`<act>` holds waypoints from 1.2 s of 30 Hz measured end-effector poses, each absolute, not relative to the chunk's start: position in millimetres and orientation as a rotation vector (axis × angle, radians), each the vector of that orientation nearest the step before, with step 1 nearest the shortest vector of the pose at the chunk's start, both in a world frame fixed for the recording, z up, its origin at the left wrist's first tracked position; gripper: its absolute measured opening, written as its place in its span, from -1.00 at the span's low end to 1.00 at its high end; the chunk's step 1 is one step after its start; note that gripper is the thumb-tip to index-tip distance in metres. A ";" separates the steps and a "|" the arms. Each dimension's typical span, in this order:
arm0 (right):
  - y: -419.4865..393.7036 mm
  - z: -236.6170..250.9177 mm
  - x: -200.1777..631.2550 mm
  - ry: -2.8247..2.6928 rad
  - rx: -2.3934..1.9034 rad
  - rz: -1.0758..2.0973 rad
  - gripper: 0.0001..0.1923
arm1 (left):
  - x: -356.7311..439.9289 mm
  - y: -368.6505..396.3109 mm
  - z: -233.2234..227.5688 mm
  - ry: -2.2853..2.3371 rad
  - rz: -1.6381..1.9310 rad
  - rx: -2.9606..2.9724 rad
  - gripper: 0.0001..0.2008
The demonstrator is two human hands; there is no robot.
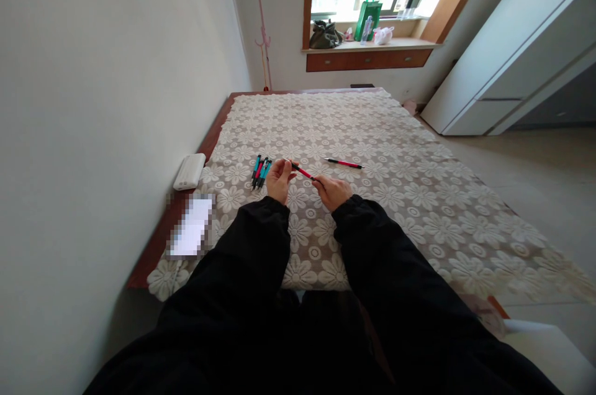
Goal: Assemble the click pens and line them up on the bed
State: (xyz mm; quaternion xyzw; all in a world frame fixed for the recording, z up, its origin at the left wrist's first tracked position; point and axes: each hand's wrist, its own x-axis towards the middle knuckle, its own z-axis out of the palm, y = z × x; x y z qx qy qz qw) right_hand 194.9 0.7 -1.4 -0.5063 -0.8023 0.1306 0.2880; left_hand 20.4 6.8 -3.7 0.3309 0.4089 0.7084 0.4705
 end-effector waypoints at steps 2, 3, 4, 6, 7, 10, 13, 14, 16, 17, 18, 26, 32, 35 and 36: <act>0.3 -1.9 194.1 -2.156 -1.324 0.444 -0.67 | 20.0 6.0 -3.1 0.993 1.746 0.823 -0.61; 0.6 -2.7 193.6 -2.158 -1.286 0.558 -0.64 | 19.8 5.7 -2.7 0.983 1.751 0.825 -0.61; 1.1 -3.5 192.9 -2.152 -1.234 0.705 -0.60 | 19.6 5.6 -2.2 0.971 1.753 0.827 -0.62; 3.1 -5.2 191.4 -2.110 -1.131 0.983 -0.52 | 19.4 5.8 -1.3 0.955 1.745 0.825 -0.63; 4.6 -6.0 190.9 -2.083 -1.098 1.054 -0.50 | 19.3 6.2 -1.0 0.959 1.738 0.822 -0.63; 12.7 -8.5 194.1 -2.021 -1.085 0.919 -0.49 | 18.7 7.9 -1.2 1.012 1.713 0.786 -0.62; 25.9 -13.2 207.9 -1.963 -1.182 0.594 -0.56 | 18.0 9.4 -2.8 1.070 1.686 0.730 -0.62; 31.1 -15.6 214.3 -1.967 -1.233 0.486 -0.57 | 17.8 9.8 -3.4 1.087 1.678 0.716 -0.62; 42.1 -21.2 227.5 -1.999 -1.361 0.289 -0.53 | 17.4 10.5 -4.3 1.115 1.670 0.687 -0.64; 47.8 -24.2 233.1 -2.015 -1.439 0.218 -0.49 | 17.3 10.9 -4.6 1.119 1.669 0.670 -0.66; 53.5 -27.1 237.6 -2.036 -1.509 0.168 -0.45 | 17.2 11.3 -4.8 1.117 1.671 0.651 -0.67; 87.7 -34.3 242.3 -2.156 -1.678 -0.029 -0.44 | 12.9 14.6 -6.8 1.071 1.619 0.506 -0.74; 84.4 -26.8 243.7 -2.181 -1.553 -0.051 -0.61 | 8.1 17.1 -11.3 1.015 1.700 0.369 -0.85; 82.0 -24.0 243.7 -2.235 -1.533 0.026 -0.70 | 6.2 17.7 -12.0 1.022 1.702 0.343 -0.86; 81.3 -23.3 243.8 -2.229 -1.541 0.033 -0.71 | 5.5 17.8 -12.0 1.030 1.702 0.336 -0.85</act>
